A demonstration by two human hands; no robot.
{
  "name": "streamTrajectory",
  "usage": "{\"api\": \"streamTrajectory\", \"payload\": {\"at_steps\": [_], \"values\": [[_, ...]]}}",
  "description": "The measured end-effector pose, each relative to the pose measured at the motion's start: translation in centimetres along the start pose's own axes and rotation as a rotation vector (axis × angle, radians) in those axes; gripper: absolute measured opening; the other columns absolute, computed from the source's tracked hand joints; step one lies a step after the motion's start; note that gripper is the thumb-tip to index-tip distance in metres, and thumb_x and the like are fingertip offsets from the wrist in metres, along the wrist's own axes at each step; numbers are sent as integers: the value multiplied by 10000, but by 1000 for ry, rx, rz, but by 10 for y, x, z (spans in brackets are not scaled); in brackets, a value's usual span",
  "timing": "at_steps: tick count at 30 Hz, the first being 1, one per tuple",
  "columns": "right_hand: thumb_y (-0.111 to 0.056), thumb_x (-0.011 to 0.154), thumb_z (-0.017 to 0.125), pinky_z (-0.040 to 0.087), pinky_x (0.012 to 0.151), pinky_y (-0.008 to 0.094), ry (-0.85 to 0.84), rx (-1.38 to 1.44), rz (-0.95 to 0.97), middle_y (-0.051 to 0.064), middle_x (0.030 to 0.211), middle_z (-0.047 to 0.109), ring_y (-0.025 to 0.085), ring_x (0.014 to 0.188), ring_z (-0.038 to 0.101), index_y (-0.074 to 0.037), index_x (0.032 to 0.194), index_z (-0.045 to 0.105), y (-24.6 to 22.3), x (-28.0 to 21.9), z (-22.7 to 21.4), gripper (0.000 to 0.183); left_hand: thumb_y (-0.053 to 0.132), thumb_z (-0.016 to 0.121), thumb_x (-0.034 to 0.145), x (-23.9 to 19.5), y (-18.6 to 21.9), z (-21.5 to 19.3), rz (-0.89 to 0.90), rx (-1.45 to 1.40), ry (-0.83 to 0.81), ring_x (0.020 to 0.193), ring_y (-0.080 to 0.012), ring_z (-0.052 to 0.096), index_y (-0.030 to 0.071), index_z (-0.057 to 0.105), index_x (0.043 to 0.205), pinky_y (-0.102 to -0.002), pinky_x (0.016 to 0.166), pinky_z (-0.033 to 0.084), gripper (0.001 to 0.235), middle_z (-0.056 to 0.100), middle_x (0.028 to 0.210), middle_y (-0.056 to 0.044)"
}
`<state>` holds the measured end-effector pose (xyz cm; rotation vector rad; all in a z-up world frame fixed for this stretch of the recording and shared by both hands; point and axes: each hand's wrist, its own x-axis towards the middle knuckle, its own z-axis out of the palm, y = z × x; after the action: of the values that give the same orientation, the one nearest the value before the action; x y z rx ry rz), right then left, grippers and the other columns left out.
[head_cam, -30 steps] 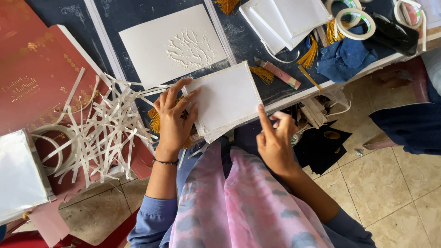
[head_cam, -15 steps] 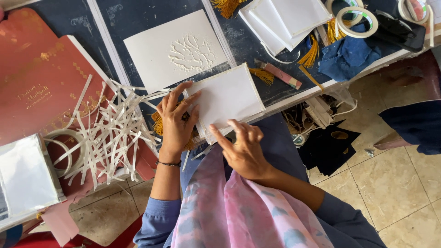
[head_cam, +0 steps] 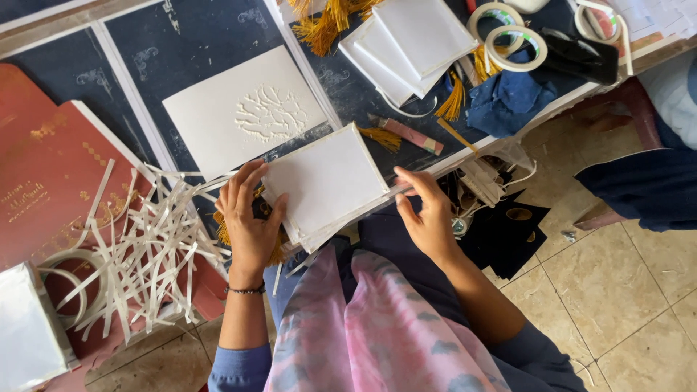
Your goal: Assembling decorative invitation cards by attaching tassels and layering paper components using double-sided tape.
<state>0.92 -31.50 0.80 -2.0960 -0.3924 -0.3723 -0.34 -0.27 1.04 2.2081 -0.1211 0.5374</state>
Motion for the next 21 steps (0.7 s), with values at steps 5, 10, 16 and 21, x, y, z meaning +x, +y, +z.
{"api": "streamTrajectory", "payload": {"at_steps": [5, 10, 16, 21], "values": [[66, 878, 702, 617, 704, 304, -21, 219, 172, 153, 950, 721, 245, 828, 745, -31, 1220, 757, 3, 24, 19, 359, 283, 747, 968, 2, 1, -2, 51, -4, -3, 1246, -291, 566, 131, 624, 1400, -413, 1018, 323, 475, 603, 1443, -70], [43, 867, 710, 600, 577, 268, -27, 223, 254, 121, 837, 704, 164, 671, 704, -21, 1218, 747, 7, 33, 24, 358, 270, 748, 961, 0, -3, 2, 67, 34, -11, 1253, -296, 575, 146, 645, 1377, -423, 1025, 324, 446, 613, 1453, -77], [-142, 1027, 614, 581, 447, 258, -189, 491, 430, 34, 733, 537, 117, 442, 555, -4, 1363, 585, -21, 61, 12, 364, 257, 712, 1009, 0, 1, -1, 88, 113, -17, 1221, -281, 582, 164, 620, 1379, -425, 1036, 352, 392, 597, 1513, -50], [-91, 983, 641, 541, 402, 237, -370, 590, 549, 0, 726, 525, 67, 520, 485, -89, 1603, 351, -21, 73, 12, 685, 265, 702, 1005, 0, 2, -1, 63, 92, -21, 1252, -310, 577, 156, 625, 1389, -444, 1056, 377, 406, 601, 1512, -63]]}}
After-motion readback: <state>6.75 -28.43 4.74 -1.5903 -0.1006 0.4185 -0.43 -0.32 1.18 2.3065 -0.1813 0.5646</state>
